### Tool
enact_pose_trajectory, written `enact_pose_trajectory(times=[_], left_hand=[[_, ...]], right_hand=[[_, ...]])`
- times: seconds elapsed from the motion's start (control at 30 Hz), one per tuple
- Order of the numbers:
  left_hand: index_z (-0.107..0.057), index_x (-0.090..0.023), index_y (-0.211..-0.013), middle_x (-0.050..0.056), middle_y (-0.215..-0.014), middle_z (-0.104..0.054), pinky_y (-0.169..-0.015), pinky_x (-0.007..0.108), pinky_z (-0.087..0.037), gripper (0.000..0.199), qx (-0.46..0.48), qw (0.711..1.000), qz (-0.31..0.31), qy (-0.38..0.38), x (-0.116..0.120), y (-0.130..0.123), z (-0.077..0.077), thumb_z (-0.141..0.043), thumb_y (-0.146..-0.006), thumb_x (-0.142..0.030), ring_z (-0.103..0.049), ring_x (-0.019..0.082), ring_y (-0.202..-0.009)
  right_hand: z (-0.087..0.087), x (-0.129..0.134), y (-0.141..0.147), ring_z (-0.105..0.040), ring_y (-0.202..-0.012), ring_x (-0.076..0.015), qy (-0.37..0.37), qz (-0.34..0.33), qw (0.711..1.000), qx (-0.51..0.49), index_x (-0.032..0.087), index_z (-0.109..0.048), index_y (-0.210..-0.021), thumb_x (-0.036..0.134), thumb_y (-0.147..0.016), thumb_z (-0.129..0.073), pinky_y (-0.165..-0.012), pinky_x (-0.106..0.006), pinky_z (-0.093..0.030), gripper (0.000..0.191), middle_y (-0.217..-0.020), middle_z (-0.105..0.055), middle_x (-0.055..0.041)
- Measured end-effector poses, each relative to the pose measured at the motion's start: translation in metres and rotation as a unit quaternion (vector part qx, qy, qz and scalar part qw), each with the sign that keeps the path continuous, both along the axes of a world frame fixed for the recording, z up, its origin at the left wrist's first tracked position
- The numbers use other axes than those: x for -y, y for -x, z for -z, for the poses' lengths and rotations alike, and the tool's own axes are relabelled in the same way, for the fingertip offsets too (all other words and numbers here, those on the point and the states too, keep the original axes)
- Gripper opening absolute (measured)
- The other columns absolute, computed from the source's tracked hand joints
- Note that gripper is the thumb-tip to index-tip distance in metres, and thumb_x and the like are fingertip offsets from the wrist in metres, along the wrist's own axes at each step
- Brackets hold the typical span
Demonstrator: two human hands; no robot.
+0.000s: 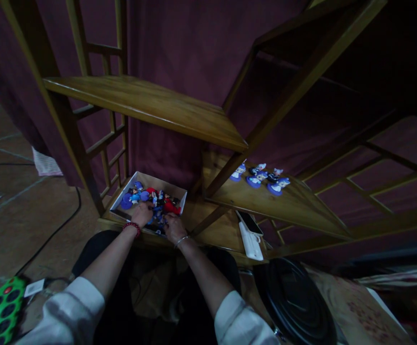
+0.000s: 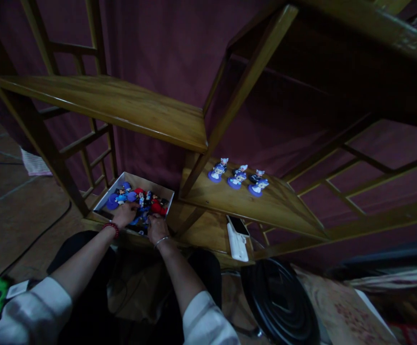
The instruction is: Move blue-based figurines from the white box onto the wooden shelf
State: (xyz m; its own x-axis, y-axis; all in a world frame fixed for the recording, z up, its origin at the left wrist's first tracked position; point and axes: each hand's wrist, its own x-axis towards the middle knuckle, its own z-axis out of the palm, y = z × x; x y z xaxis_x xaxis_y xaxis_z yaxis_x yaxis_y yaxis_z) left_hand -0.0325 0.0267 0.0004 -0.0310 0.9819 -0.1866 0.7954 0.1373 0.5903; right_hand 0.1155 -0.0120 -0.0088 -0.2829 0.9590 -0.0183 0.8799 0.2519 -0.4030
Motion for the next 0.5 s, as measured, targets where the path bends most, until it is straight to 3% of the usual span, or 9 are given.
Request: enact_pose_trajectory(times=[0.23, 0.5], left_hand=[[-0.063, -0.020, -0.094, 0.003, -0.096, -0.065, -0.077, 0.022, -0.041, 0.031, 0.008, 1.000, -0.010, 0.012, 0.001, 0.006, -0.005, -0.043, -0.071, -0.014, -0.058, 0.015, -0.090], [-0.061, -0.019, -0.095, 0.003, -0.077, -0.066, -0.059, 0.021, -0.044, 0.028, 0.073, 0.991, 0.070, 0.091, 0.002, -0.003, 0.007, -0.039, -0.076, -0.019, -0.060, 0.012, -0.061]], right_hand=[[-0.008, -0.011, -0.001, -0.054, -0.090, -0.0155, 0.043, -0.022, 0.997, 0.055, 0.020, -0.058, -0.092, 0.012, -0.068, -0.053, -0.076, -0.023, -0.039, 0.025, -0.097, -0.059, -0.0049], [-0.007, -0.021, 0.002, -0.055, -0.088, -0.0146, 0.049, -0.010, 0.996, 0.071, 0.019, -0.059, -0.091, 0.011, -0.071, -0.051, -0.074, -0.022, -0.039, 0.023, -0.092, -0.062, -0.0049]])
